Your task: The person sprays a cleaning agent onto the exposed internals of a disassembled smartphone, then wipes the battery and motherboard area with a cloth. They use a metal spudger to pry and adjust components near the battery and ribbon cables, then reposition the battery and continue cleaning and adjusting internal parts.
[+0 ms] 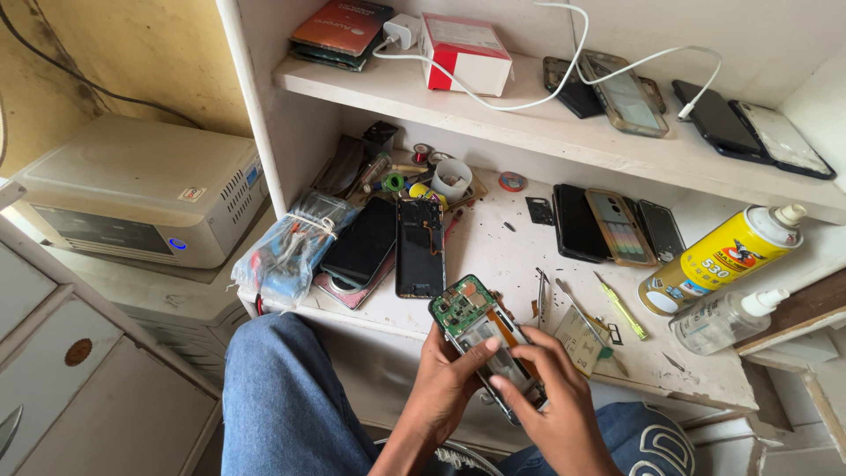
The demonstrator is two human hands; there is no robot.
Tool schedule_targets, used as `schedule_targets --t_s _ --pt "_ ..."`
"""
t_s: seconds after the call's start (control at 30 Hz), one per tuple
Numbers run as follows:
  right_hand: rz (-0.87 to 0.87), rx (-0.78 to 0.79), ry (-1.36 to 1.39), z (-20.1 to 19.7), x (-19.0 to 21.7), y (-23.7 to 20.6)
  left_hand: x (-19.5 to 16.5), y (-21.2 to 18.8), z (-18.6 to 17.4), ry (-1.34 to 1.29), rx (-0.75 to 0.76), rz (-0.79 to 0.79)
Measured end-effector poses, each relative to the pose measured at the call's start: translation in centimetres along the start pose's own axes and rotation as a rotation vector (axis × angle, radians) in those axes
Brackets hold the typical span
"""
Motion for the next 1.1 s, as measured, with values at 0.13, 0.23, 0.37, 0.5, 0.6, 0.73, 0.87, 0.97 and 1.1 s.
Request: schedule_targets --t_s 0.13,0.23,0.37,0.5,0.6,0.73,0.87,0.97,1.1 --pt "0.225 0.002 0.049 0.0 -1.9 0.0 0.3 -0.3 0.1 0.025 0.078 -0.051" --pt "0.192 -0.101 0.047 -0.8 -2.4 -0.1 0.6 -0.3 0.2 0.007 0.133 -0.077" --pt "0.331 -0.043 0.282 -0.6 -3.8 0.1 1.3 0.0 -0.4 0.049 0.111 -0.067" --pt "0.349 0.044 0.297 -0.4 -3.3 0.2 1.9 0.4 -1.2 0.062 0.069 -0.034" --pt "0.131 0.035 0.115 -0.8 -0.9 0.2 2.3 0.4 -1.2 0.118 0.120 0.020" --pt "0.064 0.043 -0.031 -0.3 0.4 0.4 2.8 0.4 -1.1 0.114 0.123 0.060" --pt "0.139 0.073 0.033 0.1 -0.4 0.4 2.7 0.1 -1.1 0.136 0.095 -0.008" --pt "0.172 0.012 0.078 -0.2 -1.6 0.4 2.6 -0.2 -0.5 0.154 0.127 -0.065" --pt "0.350 0.043 0.200 -0.3 -4.2 0.3 2.6 -0.3 0.1 0.167 0.164 -0.126"
Point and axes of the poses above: each hand's wrist, its own y-axis towards the middle knuckle, its own z-axis out of the palm, x = y × z, the point moved 6 cm from there along y, towards the middle knuckle, and after that the axes turned 13 degrees about z, right-handed, at the moved point
